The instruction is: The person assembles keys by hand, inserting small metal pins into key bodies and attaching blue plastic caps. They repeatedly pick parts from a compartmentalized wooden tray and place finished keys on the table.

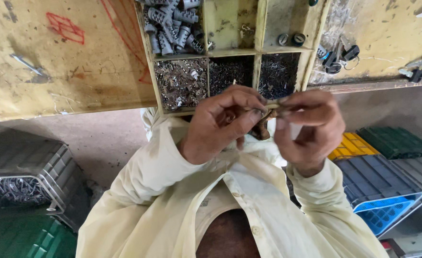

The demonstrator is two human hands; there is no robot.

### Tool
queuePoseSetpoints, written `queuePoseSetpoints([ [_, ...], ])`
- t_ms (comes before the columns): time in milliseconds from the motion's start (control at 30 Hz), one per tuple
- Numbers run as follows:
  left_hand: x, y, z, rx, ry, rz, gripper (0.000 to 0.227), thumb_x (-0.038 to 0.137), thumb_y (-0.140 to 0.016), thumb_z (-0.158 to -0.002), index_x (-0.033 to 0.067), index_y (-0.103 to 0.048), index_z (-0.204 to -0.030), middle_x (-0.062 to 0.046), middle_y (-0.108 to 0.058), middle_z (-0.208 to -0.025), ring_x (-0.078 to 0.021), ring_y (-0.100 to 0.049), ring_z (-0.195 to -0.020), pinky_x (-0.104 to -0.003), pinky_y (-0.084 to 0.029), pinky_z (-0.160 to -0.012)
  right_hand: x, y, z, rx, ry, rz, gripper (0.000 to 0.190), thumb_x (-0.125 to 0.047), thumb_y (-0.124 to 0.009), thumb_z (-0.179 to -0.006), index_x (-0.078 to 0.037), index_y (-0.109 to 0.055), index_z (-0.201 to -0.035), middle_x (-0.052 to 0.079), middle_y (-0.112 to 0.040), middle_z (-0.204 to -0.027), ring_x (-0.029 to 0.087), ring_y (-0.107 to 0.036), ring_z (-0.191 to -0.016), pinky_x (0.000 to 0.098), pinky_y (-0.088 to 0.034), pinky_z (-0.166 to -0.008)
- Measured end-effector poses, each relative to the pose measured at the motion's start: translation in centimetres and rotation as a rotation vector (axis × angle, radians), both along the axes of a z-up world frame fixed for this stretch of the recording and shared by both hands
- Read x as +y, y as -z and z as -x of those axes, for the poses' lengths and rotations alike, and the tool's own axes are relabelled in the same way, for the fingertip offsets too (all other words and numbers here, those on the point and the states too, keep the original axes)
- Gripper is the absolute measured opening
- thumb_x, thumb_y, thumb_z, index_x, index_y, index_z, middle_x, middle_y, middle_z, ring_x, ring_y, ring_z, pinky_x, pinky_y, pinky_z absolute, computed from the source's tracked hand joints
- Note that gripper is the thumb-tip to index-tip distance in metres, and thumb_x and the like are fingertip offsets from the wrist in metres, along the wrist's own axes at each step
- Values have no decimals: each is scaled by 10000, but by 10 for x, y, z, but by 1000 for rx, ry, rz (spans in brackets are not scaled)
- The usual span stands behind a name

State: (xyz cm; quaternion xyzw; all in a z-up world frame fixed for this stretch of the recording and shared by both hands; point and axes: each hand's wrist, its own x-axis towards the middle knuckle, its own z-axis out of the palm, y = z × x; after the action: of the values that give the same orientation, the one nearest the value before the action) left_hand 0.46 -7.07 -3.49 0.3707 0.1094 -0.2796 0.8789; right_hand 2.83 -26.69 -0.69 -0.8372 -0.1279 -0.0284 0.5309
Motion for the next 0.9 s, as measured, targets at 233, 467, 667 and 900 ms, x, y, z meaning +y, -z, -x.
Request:
queuePoseSetpoints([
  [233,-17,21,16,374,3,323,274,215,-597,-1088,20,-627,-1278,-37,-675,-1049,-88,-674,-841,-241,-570,-600,11,8,15,-99,24,223,305,49,-839,-883,-46,-580,-1015,161,-698,-1043,219,-711,-822,291,-574,-694],
  [467,-14,23,16,410,-30,339,254,212,-609,-1098,23,-630,-1267,-45,-668,-1014,-82,-658,-747,-241,-558,-553,19,4,8,-101,19,221,292,55,-829,-889,-42,-590,-1025,151,-697,-1037,229,-723,-854,305,-578,-724],
  [667,-9,15,13,308,-32,215,253,221,-604,-1083,48,-629,-1266,-50,-666,-1051,-93,-666,-807,-243,-572,-583,23,4,8,-57,35,203,279,53,-814,-884,-32,-581,-1011,162,-699,-1050,207,-712,-857,292,-576,-717],
  [900,3,3,8,53,-85,2,131,91,-633,-1074,20,-610,-1181,-66,-539,-1295,-97,-658,-941,-257,-611,-688,26,3,7,-137,-44,256,308,50,-832,-841,-57,-587,-993,143,-709,-1044,248,-720,-843,321,-571,-727],
])
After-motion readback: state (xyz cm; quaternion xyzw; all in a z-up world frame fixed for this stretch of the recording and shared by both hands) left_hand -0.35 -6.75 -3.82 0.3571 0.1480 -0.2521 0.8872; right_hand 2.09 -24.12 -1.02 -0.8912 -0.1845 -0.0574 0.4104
